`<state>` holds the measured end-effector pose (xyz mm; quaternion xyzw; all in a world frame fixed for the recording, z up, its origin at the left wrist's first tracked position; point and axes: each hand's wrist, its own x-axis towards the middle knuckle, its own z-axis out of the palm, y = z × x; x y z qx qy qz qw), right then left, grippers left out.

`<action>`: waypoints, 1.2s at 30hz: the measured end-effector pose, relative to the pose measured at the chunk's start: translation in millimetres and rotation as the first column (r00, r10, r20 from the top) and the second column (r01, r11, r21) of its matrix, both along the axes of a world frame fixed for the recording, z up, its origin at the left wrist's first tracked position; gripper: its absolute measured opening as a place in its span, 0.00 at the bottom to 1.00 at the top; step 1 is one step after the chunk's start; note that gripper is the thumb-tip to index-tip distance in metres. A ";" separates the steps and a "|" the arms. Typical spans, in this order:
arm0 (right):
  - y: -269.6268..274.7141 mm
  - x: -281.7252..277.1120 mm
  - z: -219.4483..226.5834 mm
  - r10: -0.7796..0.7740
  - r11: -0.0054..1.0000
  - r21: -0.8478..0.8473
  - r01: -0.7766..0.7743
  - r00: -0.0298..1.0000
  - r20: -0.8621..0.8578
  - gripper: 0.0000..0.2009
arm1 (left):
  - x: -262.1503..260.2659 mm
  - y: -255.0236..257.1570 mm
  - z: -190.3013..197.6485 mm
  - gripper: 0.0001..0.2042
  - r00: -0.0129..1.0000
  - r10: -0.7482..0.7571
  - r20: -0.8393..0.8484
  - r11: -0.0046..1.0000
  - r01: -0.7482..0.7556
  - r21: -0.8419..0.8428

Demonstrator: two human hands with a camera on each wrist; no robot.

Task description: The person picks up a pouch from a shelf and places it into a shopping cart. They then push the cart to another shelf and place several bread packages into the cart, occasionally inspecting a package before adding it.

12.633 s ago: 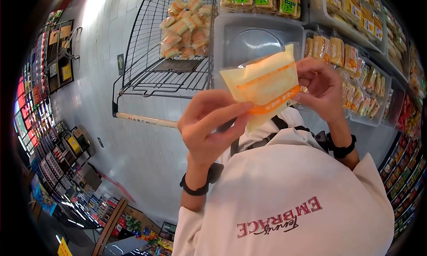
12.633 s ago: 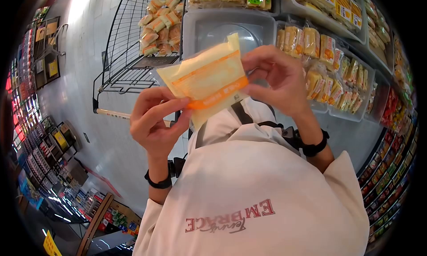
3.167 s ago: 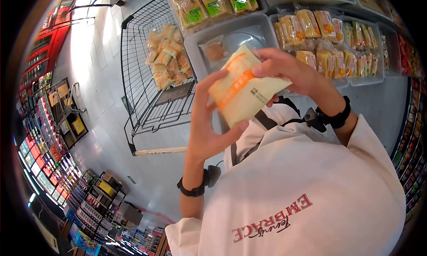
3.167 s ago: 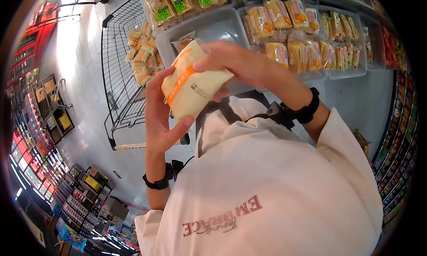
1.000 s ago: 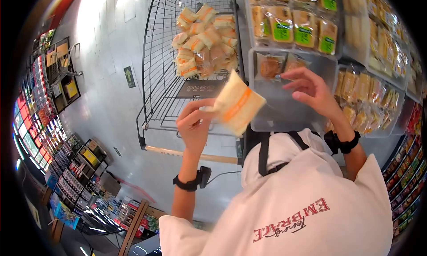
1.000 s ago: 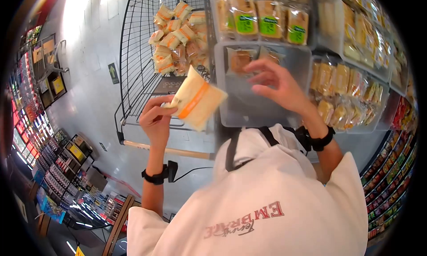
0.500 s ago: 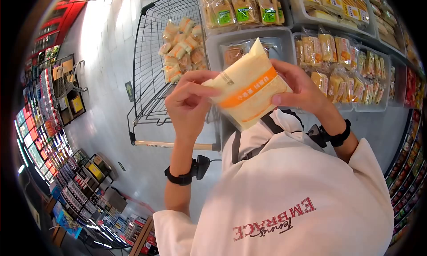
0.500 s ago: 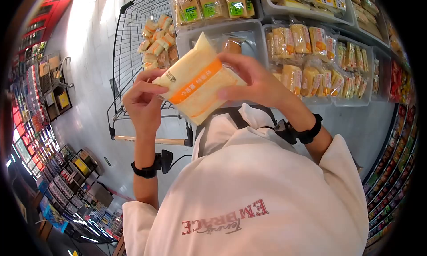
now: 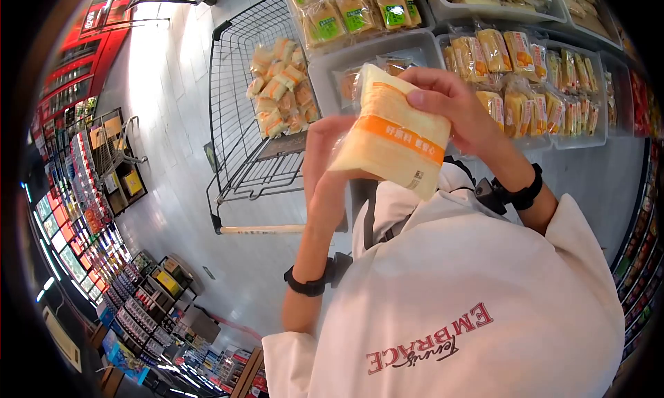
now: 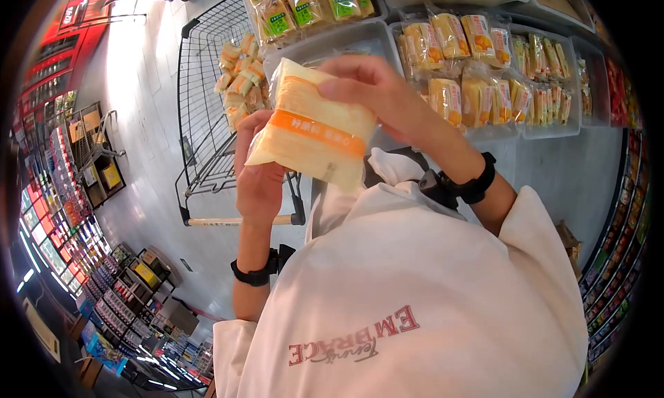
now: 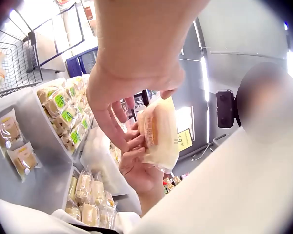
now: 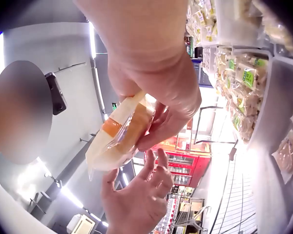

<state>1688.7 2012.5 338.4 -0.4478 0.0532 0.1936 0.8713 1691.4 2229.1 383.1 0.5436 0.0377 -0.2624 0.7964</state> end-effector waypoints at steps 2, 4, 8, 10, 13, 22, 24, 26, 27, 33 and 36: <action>-1.7 4.2 2.2 0.015 1.000 -0.021 -0.016 0.999 -0.031 0.16 | -0.5 -0.9 4.5 0.24 0.999 -0.048 -0.015 0.998 0.049 0.030; -2.1 9.0 5.6 0.014 0.997 -0.072 -0.018 0.998 -0.062 0.16 | 0.5 1.4 0.3 0.28 0.996 -0.094 -0.006 0.990 0.093 -0.103; 0.5 14.4 7.0 -0.003 0.992 -0.126 -0.005 0.998 -0.066 0.16 | 4.0 1.6 -3.0 0.36 0.982 -0.186 0.009 0.982 0.186 0.017; 1.1 16.7 7.0 0.019 0.992 -0.125 -0.033 0.994 -0.112 0.16 | 2.2 -3.2 -4.2 0.35 0.982 -0.127 0.137 0.990 0.116 0.081; -1.9 21.0 -0.5 0.123 0.987 -0.092 -0.134 0.986 -0.108 0.13 | 5.1 6.0 -23.1 0.31 0.700 -0.386 0.601 0.805 -0.063 0.590; -3.2 28.0 2.8 0.285 0.956 -0.006 -0.294 0.931 -0.229 0.15 | -2.7 11.2 -17.1 0.24 0.384 -0.462 0.800 0.756 -0.302 0.581; -4.8 28.8 0.8 0.413 0.911 0.106 -0.399 0.887 -0.207 0.16 | -4.3 6.3 -8.7 0.21 0.316 -0.452 0.834 0.727 -0.411 0.550; -1.9 29.6 -0.1 0.467 0.881 0.052 -0.471 0.842 -0.269 0.17 | -5.3 7.9 -8.7 0.20 0.297 -0.467 0.833 0.721 -0.418 0.553; 0.1 29.3 -0.4 0.463 0.883 0.055 -0.466 0.845 -0.267 0.17 | -5.7 10.4 -11.0 0.20 0.267 -0.478 0.837 0.726 -0.416 0.547; 0.9 26.9 2.2 0.416 0.908 0.070 -0.414 0.864 -0.284 0.18 | -3.3 5.3 -9.5 0.17 0.230 -0.468 0.853 0.746 -0.414 0.521; -1.0 25.4 -6.9 0.444 0.896 0.092 -0.435 0.866 -0.230 0.20 | -2.5 5.6 -13.0 0.18 0.212 -0.471 0.856 0.751 -0.413 0.515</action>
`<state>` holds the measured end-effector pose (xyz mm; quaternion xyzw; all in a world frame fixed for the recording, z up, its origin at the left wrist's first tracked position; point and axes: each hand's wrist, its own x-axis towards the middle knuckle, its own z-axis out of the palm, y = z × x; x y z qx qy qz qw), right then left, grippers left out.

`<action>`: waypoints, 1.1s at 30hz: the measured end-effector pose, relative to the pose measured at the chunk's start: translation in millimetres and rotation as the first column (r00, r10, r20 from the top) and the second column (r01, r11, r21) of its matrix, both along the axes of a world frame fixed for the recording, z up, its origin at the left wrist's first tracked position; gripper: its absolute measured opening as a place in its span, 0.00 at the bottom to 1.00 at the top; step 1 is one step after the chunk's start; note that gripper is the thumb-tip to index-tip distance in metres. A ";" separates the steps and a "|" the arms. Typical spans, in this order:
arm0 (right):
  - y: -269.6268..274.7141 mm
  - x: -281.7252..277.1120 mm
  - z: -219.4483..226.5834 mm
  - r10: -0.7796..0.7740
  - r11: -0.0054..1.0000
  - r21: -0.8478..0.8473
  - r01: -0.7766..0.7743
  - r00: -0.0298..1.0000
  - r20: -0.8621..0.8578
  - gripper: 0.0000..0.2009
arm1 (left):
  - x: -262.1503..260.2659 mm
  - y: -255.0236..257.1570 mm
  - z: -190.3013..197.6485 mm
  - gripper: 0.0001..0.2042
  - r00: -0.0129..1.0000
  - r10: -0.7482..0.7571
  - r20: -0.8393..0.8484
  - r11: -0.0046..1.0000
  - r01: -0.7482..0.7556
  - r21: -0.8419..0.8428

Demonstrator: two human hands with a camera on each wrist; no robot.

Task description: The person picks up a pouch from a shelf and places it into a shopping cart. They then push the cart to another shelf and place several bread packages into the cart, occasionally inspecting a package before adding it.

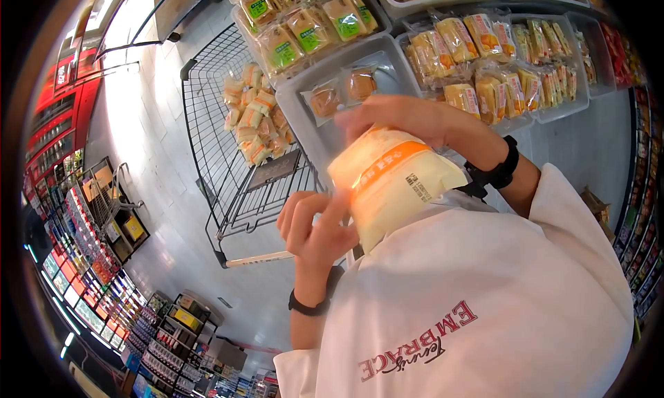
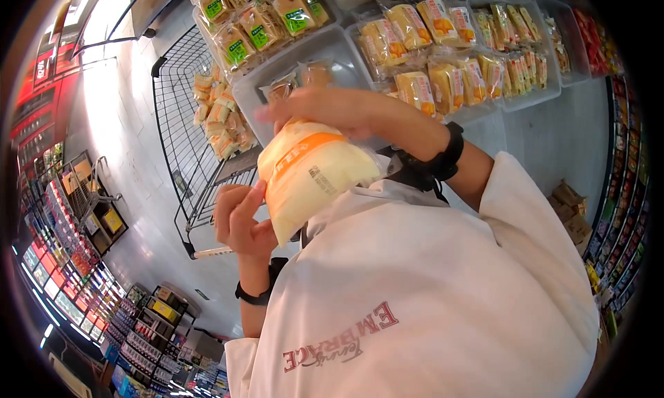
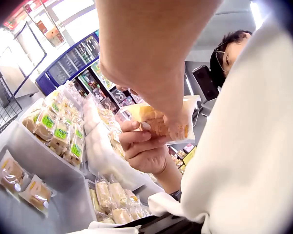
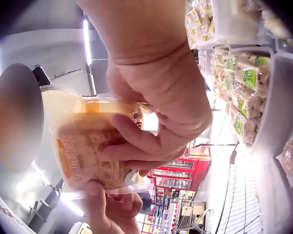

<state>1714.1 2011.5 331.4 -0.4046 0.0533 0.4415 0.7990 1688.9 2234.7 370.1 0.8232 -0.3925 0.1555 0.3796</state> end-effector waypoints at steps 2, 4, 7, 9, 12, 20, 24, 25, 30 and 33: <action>5.8 -4.2 -10.8 -0.338 0.931 0.038 0.363 0.897 -0.285 0.23 | -1.7 6.8 -12.8 0.24 0.987 0.005 -0.163 1.000 -0.008 -0.022; 8.1 -8.8 -26.2 -0.440 0.865 0.135 0.484 0.859 -0.261 0.26 | 2.6 2.6 -31.5 0.21 0.986 0.033 -0.161 0.997 -0.043 -0.062; 28.5 -29.1 -67.6 -0.569 0.799 0.143 0.585 0.811 -0.138 0.29 | 2.3 -6.3 -66.3 0.16 0.444 0.114 -0.889 0.869 -0.479 -0.127; 36.6 -32.9 -76.7 -0.571 0.821 0.013 0.571 0.821 -0.004 0.32 | 13.2 -22.6 -80.3 0.17 0.334 0.077 -0.939 0.898 -0.433 -0.080; 15.6 -27.0 -105.5 -0.555 0.779 -0.313 0.544 0.830 0.061 0.32 | 30.5 -27.0 -122.3 0.19 0.350 0.152 -0.924 0.987 -0.109 0.121; 8.7 -25.6 -158.6 -0.734 0.486 -0.702 0.520 0.680 -0.005 0.23 | 71.8 -52.3 -239.2 0.14 0.923 -0.252 -0.291 0.636 0.385 0.669; 22.4 -25.4 -170.4 -0.737 0.413 -0.751 0.516 0.674 0.058 0.20 | 81.7 -66.6 -295.7 0.16 0.983 -0.169 0.066 0.656 0.062 0.752; 22.3 -24.2 -173.0 -0.734 0.413 -0.756 0.508 0.677 0.054 0.20 | 86.5 -65.9 -297.7 0.16 0.978 -0.207 -0.015 0.634 0.145 0.760; 32.4 -21.3 -192.0 -0.706 0.256 -0.817 0.517 0.677 0.208 0.17 | 86.8 -57.8 -286.2 0.19 0.988 -0.151 -0.016 0.545 0.097 0.833; 29.0 -20.4 -209.8 -0.720 0.242 -0.845 0.477 0.672 0.174 0.18 | 84.5 -48.9 -281.5 0.21 0.985 -0.076 -0.157 0.549 0.173 0.818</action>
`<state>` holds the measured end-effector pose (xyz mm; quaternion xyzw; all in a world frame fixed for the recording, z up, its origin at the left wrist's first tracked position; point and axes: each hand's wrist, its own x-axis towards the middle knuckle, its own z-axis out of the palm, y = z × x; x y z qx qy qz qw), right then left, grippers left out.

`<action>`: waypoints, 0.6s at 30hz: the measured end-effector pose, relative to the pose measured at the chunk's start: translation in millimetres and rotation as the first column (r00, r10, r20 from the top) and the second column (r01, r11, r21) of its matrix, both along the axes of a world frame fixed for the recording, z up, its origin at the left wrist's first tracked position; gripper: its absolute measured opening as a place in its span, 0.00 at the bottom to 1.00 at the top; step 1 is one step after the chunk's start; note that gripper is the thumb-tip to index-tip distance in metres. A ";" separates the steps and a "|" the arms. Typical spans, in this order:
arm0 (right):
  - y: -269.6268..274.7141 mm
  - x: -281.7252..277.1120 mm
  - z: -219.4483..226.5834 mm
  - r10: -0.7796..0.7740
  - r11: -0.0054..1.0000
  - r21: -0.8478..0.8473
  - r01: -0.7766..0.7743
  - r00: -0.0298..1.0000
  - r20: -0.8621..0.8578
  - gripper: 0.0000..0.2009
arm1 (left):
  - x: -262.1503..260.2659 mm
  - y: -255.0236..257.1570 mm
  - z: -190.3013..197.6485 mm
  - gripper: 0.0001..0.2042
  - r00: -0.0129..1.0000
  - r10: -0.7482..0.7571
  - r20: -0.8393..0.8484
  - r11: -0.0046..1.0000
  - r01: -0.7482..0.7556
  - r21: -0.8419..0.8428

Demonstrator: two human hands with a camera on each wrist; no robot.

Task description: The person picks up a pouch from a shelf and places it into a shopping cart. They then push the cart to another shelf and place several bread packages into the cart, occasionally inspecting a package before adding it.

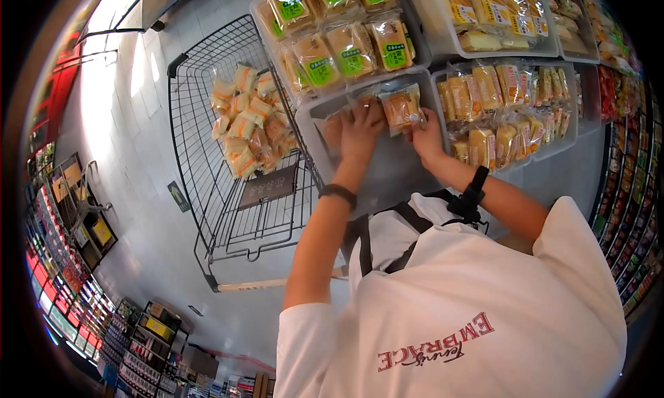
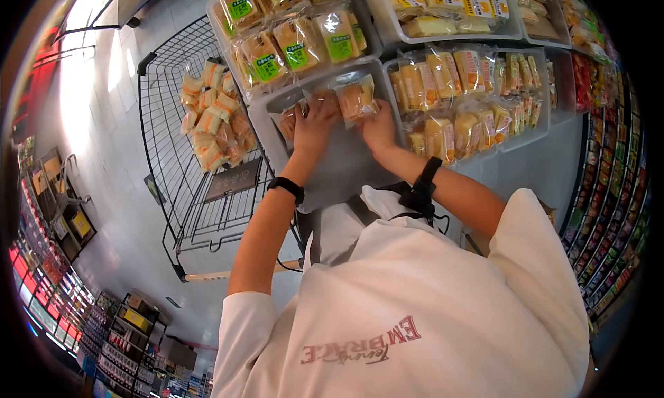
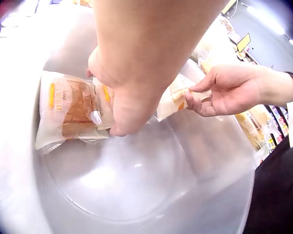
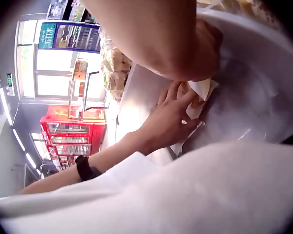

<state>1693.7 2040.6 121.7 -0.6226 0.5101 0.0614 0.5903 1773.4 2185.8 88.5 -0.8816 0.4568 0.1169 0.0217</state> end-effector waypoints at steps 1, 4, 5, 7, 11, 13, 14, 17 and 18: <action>-0.8 3.1 -3.2 -0.020 1.000 0.002 0.020 0.999 -0.025 0.19 | 3.4 4.9 -6.0 0.21 1.000 -0.012 0.002 0.997 0.012 -0.072; 3.1 16.2 -17.8 -0.399 0.893 0.248 0.376 0.916 0.046 0.19 | 8.2 15.2 -6.7 0.24 1.000 -0.020 0.021 0.978 0.024 -0.209; 1.8 19.1 -22.1 -0.392 0.895 0.249 0.371 0.919 0.042 0.19 | 7.8 19.4 -4.0 0.25 0.999 -0.022 0.036 0.962 0.031 -0.270; 1.1 24.2 -28.5 -0.508 0.830 0.332 0.449 0.854 0.112 0.18 | 5.4 31.1 -1.7 0.26 0.999 0.010 0.039 0.966 0.000 -0.257; -14.2 25.2 -25.9 -0.545 0.716 0.526 0.459 0.838 0.010 0.19 | 6.6 40.2 -12.7 0.28 0.971 0.207 0.118 0.970 -0.188 -0.153; -12.0 28.7 1.4 -0.612 0.672 0.537 0.509 0.791 0.016 0.14 | 13.2 39.7 -14.8 0.27 0.974 0.190 0.125 0.972 -0.169 -0.166; -11.4 28.1 8.5 -0.610 0.673 0.537 0.508 0.792 0.016 0.14 | 16.8 39.1 -15.5 0.27 0.977 0.170 0.132 0.973 -0.145 -0.180; -15.4 18.9 9.3 -0.597 0.658 0.543 0.521 0.801 -0.045 0.14 | 27.1 36.8 -9.0 0.27 0.983 0.129 0.129 0.975 -0.102 -0.198; -18.2 15.0 -2.1 -0.583 0.672 0.523 0.524 0.810 -0.062 0.16 | 26.7 36.0 -11.5 0.27 0.983 0.129 0.128 0.975 -0.103 -0.195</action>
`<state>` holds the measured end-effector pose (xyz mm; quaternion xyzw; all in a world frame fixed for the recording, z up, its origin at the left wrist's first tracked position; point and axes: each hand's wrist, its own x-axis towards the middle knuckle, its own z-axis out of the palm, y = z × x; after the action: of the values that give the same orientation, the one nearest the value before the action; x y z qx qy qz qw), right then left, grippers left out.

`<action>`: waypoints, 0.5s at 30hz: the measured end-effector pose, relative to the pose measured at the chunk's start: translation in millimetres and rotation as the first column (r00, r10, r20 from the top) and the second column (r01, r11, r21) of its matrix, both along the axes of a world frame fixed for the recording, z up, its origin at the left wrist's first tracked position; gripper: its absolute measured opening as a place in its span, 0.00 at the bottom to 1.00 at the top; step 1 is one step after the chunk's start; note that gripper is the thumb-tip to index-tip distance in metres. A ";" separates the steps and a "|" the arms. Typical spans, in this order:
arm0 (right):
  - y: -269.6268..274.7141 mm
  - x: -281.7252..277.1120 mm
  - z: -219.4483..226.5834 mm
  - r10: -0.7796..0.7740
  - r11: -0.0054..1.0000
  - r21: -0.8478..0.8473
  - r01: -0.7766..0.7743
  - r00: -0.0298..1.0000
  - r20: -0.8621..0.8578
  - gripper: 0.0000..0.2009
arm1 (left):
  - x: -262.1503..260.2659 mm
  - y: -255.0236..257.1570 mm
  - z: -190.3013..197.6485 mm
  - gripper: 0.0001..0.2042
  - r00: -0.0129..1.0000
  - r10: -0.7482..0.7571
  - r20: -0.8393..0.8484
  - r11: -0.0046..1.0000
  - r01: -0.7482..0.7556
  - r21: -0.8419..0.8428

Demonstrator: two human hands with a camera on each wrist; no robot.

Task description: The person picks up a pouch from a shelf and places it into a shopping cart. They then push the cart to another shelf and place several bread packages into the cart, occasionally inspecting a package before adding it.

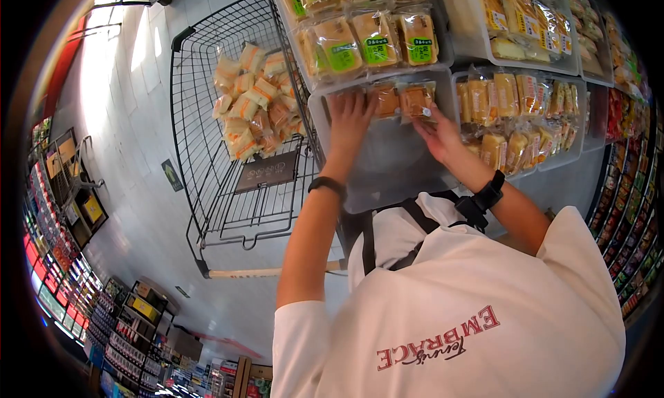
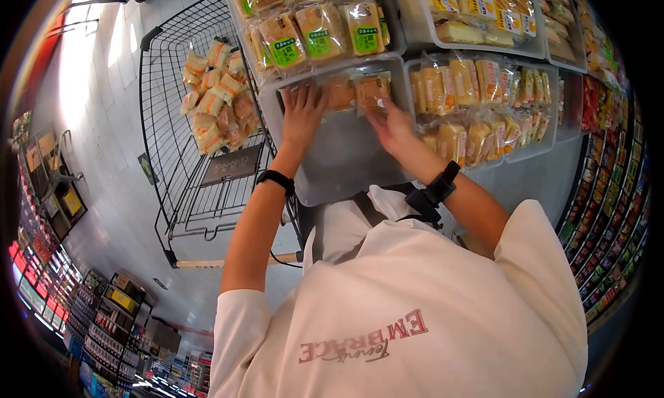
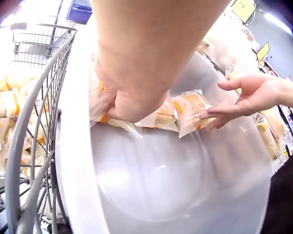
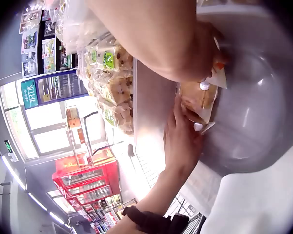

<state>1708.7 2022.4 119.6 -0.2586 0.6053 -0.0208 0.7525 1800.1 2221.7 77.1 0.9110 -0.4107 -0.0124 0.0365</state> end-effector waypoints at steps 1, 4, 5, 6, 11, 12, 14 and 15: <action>0.1 -1.3 -8.6 0.018 1.000 -0.008 -0.018 0.999 -0.027 0.19 | -2.0 -1.7 -2.4 0.27 1.000 0.007 0.011 1.000 -0.008 0.018; 1.6 6.2 -27.4 0.097 0.993 -0.061 -0.099 0.995 -0.039 0.18 | -1.7 -7.0 -5.4 0.25 0.998 0.021 0.055 0.999 -0.019 -0.030; 0.5 6.6 -29.4 0.099 0.993 -0.061 -0.101 0.994 -0.039 0.18 | -3.3 -7.0 -4.8 0.25 0.996 0.031 0.081 0.996 -0.024 -0.089; 1.5 12.0 -29.5 0.101 0.993 -0.058 -0.108 0.989 -0.104 0.18 | -5.5 -6.8 -3.2 0.25 0.996 0.040 0.084 0.996 -0.033 -0.085; 1.1 18.5 -65.3 0.215 0.967 -0.074 -0.242 0.939 -0.268 0.19 | -9.8 25.5 86.3 0.23 0.972 -0.118 -0.205 0.986 0.090 -0.142; -0.6 14.2 -69.5 0.225 0.963 -0.085 -0.254 0.939 -0.260 0.20 | -9.5 34.6 112.5 0.21 0.931 -0.117 -0.346 0.951 0.005 -0.308; -6.9 7.6 -61.5 0.219 0.973 -0.026 -0.230 0.951 -0.220 0.19 | -3.1 60.3 125.8 0.20 0.873 -0.126 -0.471 0.886 -0.115 -0.450; -10.3 5.7 -52.4 0.194 0.981 0.019 -0.194 0.964 -0.183 0.19 | 6.9 85.5 125.9 0.17 0.886 -0.010 -0.464 0.816 -0.261 -0.516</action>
<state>1714.4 2012.1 67.2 -0.3172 0.6439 0.0774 0.6919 1807.0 2307.2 203.0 0.8567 -0.3133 -0.0963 0.3984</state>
